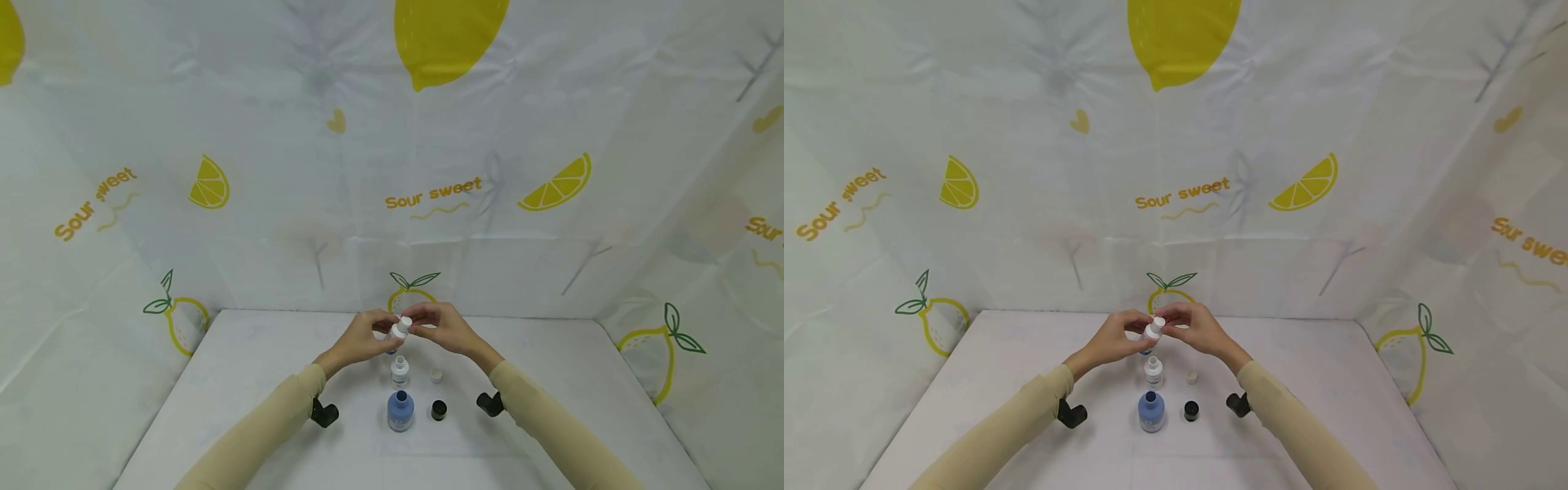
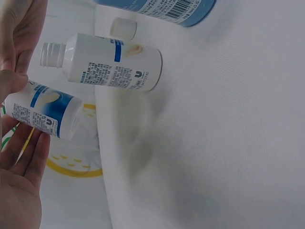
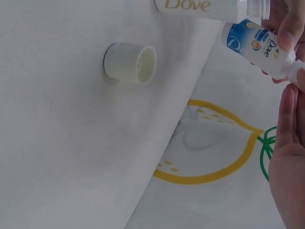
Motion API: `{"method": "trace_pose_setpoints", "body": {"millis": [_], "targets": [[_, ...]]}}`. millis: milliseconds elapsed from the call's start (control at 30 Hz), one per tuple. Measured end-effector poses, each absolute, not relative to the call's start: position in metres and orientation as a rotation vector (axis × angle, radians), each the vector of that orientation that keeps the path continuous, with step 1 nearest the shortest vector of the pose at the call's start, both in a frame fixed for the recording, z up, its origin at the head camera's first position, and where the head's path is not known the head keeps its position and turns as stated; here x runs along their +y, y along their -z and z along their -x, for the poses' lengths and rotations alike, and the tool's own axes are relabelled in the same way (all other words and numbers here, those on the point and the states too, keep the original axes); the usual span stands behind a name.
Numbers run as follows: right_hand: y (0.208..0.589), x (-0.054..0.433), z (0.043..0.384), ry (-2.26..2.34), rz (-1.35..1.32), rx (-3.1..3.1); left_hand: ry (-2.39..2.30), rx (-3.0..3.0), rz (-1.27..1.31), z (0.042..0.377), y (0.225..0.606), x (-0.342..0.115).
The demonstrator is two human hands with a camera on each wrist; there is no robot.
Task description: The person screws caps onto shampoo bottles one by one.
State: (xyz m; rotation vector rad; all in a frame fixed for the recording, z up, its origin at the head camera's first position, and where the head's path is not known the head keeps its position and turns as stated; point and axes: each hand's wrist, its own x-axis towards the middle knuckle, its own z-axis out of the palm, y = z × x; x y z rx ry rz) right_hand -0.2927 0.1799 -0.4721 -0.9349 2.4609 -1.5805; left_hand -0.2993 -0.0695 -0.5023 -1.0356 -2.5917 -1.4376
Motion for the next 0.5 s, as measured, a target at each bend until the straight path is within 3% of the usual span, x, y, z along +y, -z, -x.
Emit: {"method": "trace_pose_setpoints", "body": {"millis": [500], "targets": [[0.4718, 0.1784, 0.2911, 1.569, 0.862, 2.527, 1.451, -2.572, 1.034, 0.3, 0.5023, -0.067]]}}
